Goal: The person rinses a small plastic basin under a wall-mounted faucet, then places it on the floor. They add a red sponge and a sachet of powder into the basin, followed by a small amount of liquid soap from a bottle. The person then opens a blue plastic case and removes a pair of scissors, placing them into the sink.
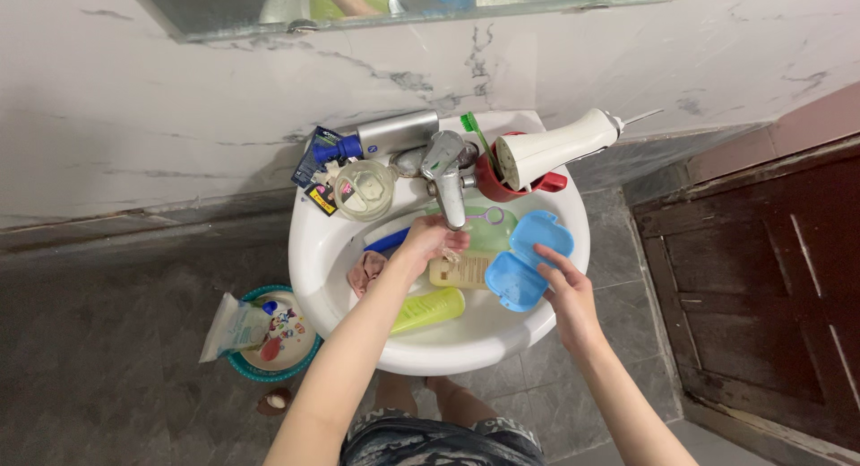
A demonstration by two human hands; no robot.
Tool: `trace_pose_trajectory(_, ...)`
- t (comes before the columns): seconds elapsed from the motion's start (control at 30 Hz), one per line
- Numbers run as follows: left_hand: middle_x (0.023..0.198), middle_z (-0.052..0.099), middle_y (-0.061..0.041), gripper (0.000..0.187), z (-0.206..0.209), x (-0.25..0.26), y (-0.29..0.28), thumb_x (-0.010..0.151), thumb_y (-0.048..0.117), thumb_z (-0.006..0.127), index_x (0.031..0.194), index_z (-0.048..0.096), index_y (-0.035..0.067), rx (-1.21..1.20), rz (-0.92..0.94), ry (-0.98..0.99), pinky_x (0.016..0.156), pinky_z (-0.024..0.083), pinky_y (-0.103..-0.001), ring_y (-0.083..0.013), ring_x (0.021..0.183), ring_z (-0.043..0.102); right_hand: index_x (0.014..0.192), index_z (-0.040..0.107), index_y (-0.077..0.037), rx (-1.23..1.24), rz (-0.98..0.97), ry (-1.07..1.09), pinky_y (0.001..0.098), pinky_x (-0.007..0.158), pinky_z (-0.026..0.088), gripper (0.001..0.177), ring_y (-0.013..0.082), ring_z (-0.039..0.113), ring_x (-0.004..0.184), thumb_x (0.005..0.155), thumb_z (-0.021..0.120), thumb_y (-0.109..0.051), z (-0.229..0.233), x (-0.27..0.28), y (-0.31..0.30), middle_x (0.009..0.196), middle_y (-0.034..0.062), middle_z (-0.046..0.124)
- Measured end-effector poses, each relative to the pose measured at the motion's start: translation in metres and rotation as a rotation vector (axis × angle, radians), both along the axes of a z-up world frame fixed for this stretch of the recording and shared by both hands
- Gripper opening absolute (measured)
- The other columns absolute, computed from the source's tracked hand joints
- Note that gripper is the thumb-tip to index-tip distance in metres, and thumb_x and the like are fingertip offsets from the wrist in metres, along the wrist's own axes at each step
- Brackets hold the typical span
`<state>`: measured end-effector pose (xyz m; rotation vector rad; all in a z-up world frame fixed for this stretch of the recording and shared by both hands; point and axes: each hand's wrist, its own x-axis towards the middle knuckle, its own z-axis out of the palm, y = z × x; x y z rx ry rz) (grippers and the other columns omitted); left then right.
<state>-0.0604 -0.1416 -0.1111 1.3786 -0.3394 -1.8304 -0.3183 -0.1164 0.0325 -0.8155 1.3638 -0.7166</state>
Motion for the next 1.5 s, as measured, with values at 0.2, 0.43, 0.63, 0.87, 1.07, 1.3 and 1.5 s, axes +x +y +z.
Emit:
trace_pose_trajectory(0.2,0.093,0.076,-0.015,0.03,0.01,-0.003,0.002,0.1,0.017,0.055,0.123,0.066,0.001,0.015,-0.008,0.157,0.072,0.062,-0.036,-0.0239,0.08,0.076,0.131,0.068,-0.007,0.023,-0.015,-0.001,0.0396,0.103,0.05,0.037,0.0166,0.061,0.121,0.096,0.06,-0.014,0.001,-0.008,0.001,0.136,0.0053,0.065)
trace_pose_trajectory(0.43,0.092,0.075,-0.015,0.033,0.002,-0.004,0.007,0.098,0.019,0.064,0.121,0.064,-0.005,0.007,0.005,0.09,0.066,0.061,-0.038,-0.0247,0.078,0.075,0.131,0.069,-0.007,0.027,-0.007,-0.007,0.0401,0.101,0.05,0.036,0.0165,0.061,0.119,0.096,0.059,-0.014,-0.005,-0.007,-0.001,0.133,0.0051,0.066)
trace_pose_trajectory(0.63,0.075,0.077,-0.01,0.026,0.072,0.003,0.046,0.095,0.022,0.066,0.109,0.074,0.001,-0.275,-0.2,-0.567,0.06,0.058,-0.029,-0.0147,0.065,0.075,0.13,0.07,-0.006,0.024,0.015,-0.034,0.0397,0.099,0.051,0.036,0.0162,0.061,0.116,0.096,0.06,-0.014,-0.014,-0.003,-0.004,0.129,0.0053,0.068)
trace_pose_trajectory(0.87,0.069,0.072,-0.006,0.024,0.198,0.022,0.054,0.098,0.023,0.064,0.108,0.075,0.004,-0.397,-0.245,-0.651,0.054,0.051,-0.027,-0.008,0.064,0.071,0.13,0.07,-0.007,0.028,0.064,-0.055,0.0382,0.098,0.052,0.036,0.0164,0.062,0.112,0.096,0.06,-0.013,-0.017,0.006,-0.007,0.123,0.0057,0.069)
trace_pose_trajectory(1.07,0.073,0.064,-0.001,0.023,0.226,0.029,0.016,0.105,0.02,0.059,0.114,0.071,0.002,-0.542,-0.015,-0.16,0.059,0.052,-0.026,-0.0096,0.064,0.062,0.13,0.07,-0.009,0.059,0.099,-0.033,0.0382,0.1,0.05,0.036,0.017,0.063,0.114,0.096,0.059,-0.014,-0.009,0.015,-0.009,0.124,0.006,0.069)
trace_pose_trajectory(1.3,0.075,0.067,-0.004,0.03,0.201,0.032,-0.023,0.105,0.026,0.062,0.117,0.068,-0.001,-0.562,0.211,0.094,0.064,0.056,-0.029,-0.0152,0.068,0.068,0.13,0.07,-0.01,0.053,0.106,-0.025,0.0389,0.1,0.05,0.037,0.0182,0.062,0.115,0.095,0.059,-0.015,-0.001,0.014,-0.012,0.126,0.0047,0.068)
trace_pose_trajectory(1.5,0.079,0.071,-0.008,0.032,0.189,0.036,-0.015,0.104,0.028,0.063,0.116,0.067,-0.001,-0.579,0.197,0.005,0.068,0.061,-0.033,-0.0187,0.072,0.073,0.13,0.07,-0.01,0.057,0.113,-0.028,0.0393,0.099,0.051,0.036,0.0187,0.063,0.115,0.095,0.059,-0.015,-0.004,0.008,-0.012,0.125,0.0061,0.069)
